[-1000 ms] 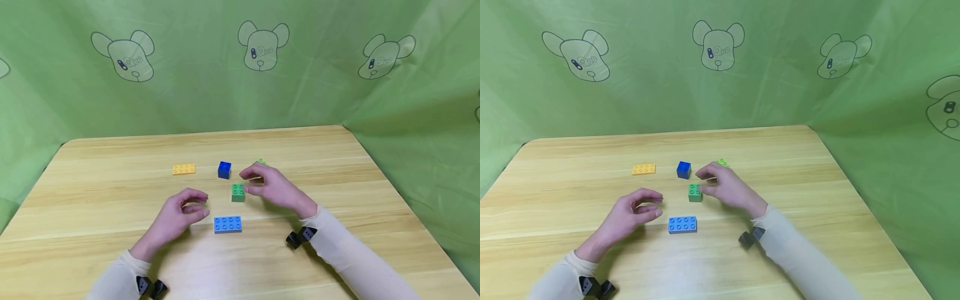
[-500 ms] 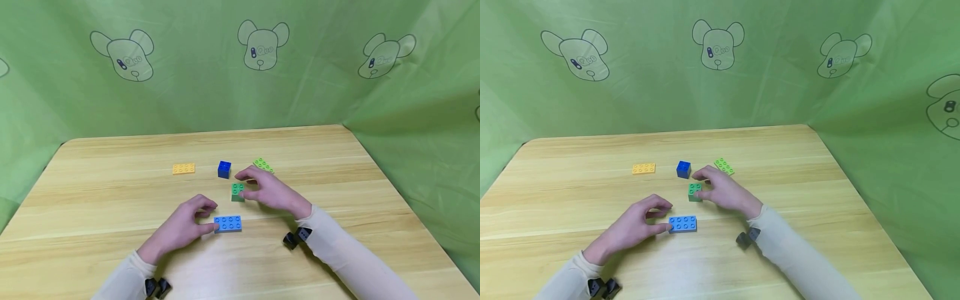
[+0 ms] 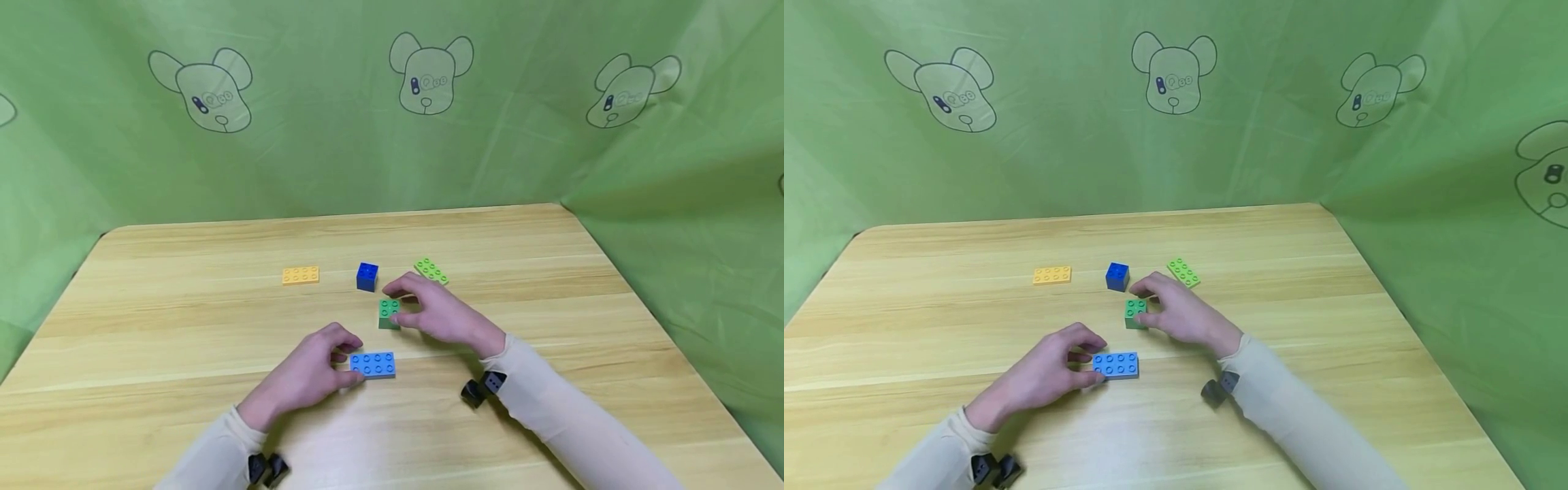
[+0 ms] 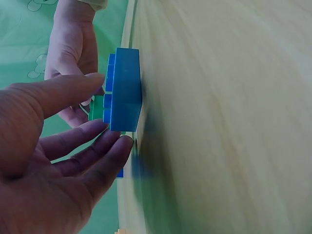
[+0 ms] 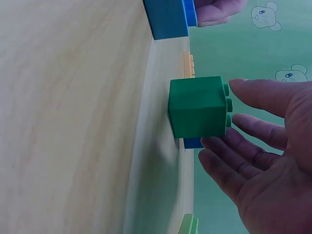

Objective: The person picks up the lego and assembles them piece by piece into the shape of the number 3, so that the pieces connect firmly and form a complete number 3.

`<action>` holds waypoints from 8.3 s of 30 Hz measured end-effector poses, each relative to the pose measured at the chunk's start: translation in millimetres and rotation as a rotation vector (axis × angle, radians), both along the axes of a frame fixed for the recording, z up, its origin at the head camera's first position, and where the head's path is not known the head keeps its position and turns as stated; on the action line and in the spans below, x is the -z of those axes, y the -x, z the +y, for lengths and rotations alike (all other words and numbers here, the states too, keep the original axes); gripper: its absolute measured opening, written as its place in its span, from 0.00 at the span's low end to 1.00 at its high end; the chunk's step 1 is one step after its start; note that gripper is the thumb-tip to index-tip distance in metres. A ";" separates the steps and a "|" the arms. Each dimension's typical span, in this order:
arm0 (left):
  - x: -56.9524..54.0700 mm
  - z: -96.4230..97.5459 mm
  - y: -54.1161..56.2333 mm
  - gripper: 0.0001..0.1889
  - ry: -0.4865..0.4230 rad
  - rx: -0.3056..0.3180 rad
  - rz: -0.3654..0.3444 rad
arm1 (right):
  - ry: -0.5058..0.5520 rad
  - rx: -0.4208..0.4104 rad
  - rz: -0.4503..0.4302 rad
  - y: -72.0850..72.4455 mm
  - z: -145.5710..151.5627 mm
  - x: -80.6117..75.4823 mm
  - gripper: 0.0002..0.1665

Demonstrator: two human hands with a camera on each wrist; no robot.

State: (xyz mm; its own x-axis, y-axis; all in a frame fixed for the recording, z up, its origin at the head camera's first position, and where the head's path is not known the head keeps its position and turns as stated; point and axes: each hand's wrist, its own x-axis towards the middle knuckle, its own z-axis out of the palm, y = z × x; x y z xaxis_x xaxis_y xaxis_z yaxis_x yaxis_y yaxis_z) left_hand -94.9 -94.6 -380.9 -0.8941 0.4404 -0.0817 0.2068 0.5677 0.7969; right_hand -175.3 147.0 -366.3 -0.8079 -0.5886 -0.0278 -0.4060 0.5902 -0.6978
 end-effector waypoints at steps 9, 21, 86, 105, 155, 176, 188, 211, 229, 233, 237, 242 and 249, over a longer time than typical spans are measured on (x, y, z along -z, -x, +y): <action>0.2 1.6 1.7 0.19 0.086 0.054 0.081 | -0.012 0.001 -0.004 -0.5 -0.7 3.7 0.27; -0.3 2.3 2.0 0.16 0.111 0.074 0.091 | -0.025 -0.005 0.020 1.4 -1.8 6.2 0.21; 2.9 -0.1 7.4 0.15 0.078 0.060 0.096 | 0.094 -0.221 0.027 -33.6 3.9 -20.0 0.18; 3.3 0.6 8.7 0.14 0.084 0.070 0.086 | 0.140 -0.255 -0.045 -41.2 0.8 -8.7 0.16; 5.8 1.6 11.3 0.14 0.083 0.069 0.119 | 0.264 -0.091 -0.298 -40.9 -3.9 8.5 0.13; 5.7 2.3 13.2 0.13 0.096 0.067 0.103 | 0.217 -0.108 -0.217 -43.0 0.4 12.4 0.16; -28.2 -21.0 28.8 0.15 0.076 0.003 0.076 | 0.202 -0.105 -0.226 -43.0 -0.7 10.0 0.16; -27.0 -73.8 85.0 0.24 0.111 -0.237 0.127 | 0.146 -0.117 -0.216 -41.4 -0.5 4.2 0.17; -17.1 -87.8 107.8 0.24 0.123 -0.230 0.071 | 0.141 -0.115 -0.240 -39.5 -2.1 2.3 0.18; -15.4 -87.9 112.6 0.25 0.152 -0.205 0.068 | 0.136 -0.104 -0.249 -40.4 -2.0 2.3 0.18; -13.8 -88.9 118.4 0.26 0.202 -0.178 0.084 | 0.138 -0.098 -0.260 -41.0 -1.9 2.5 0.17; -11.2 -90.0 125.2 0.28 0.238 -0.150 0.076 | 0.136 -0.098 -0.258 -41.6 -1.9 3.2 0.17; -7.7 -93.3 132.4 0.28 0.285 -0.131 0.030 | 0.136 -0.107 -0.252 -40.8 -3.6 3.9 0.18</action>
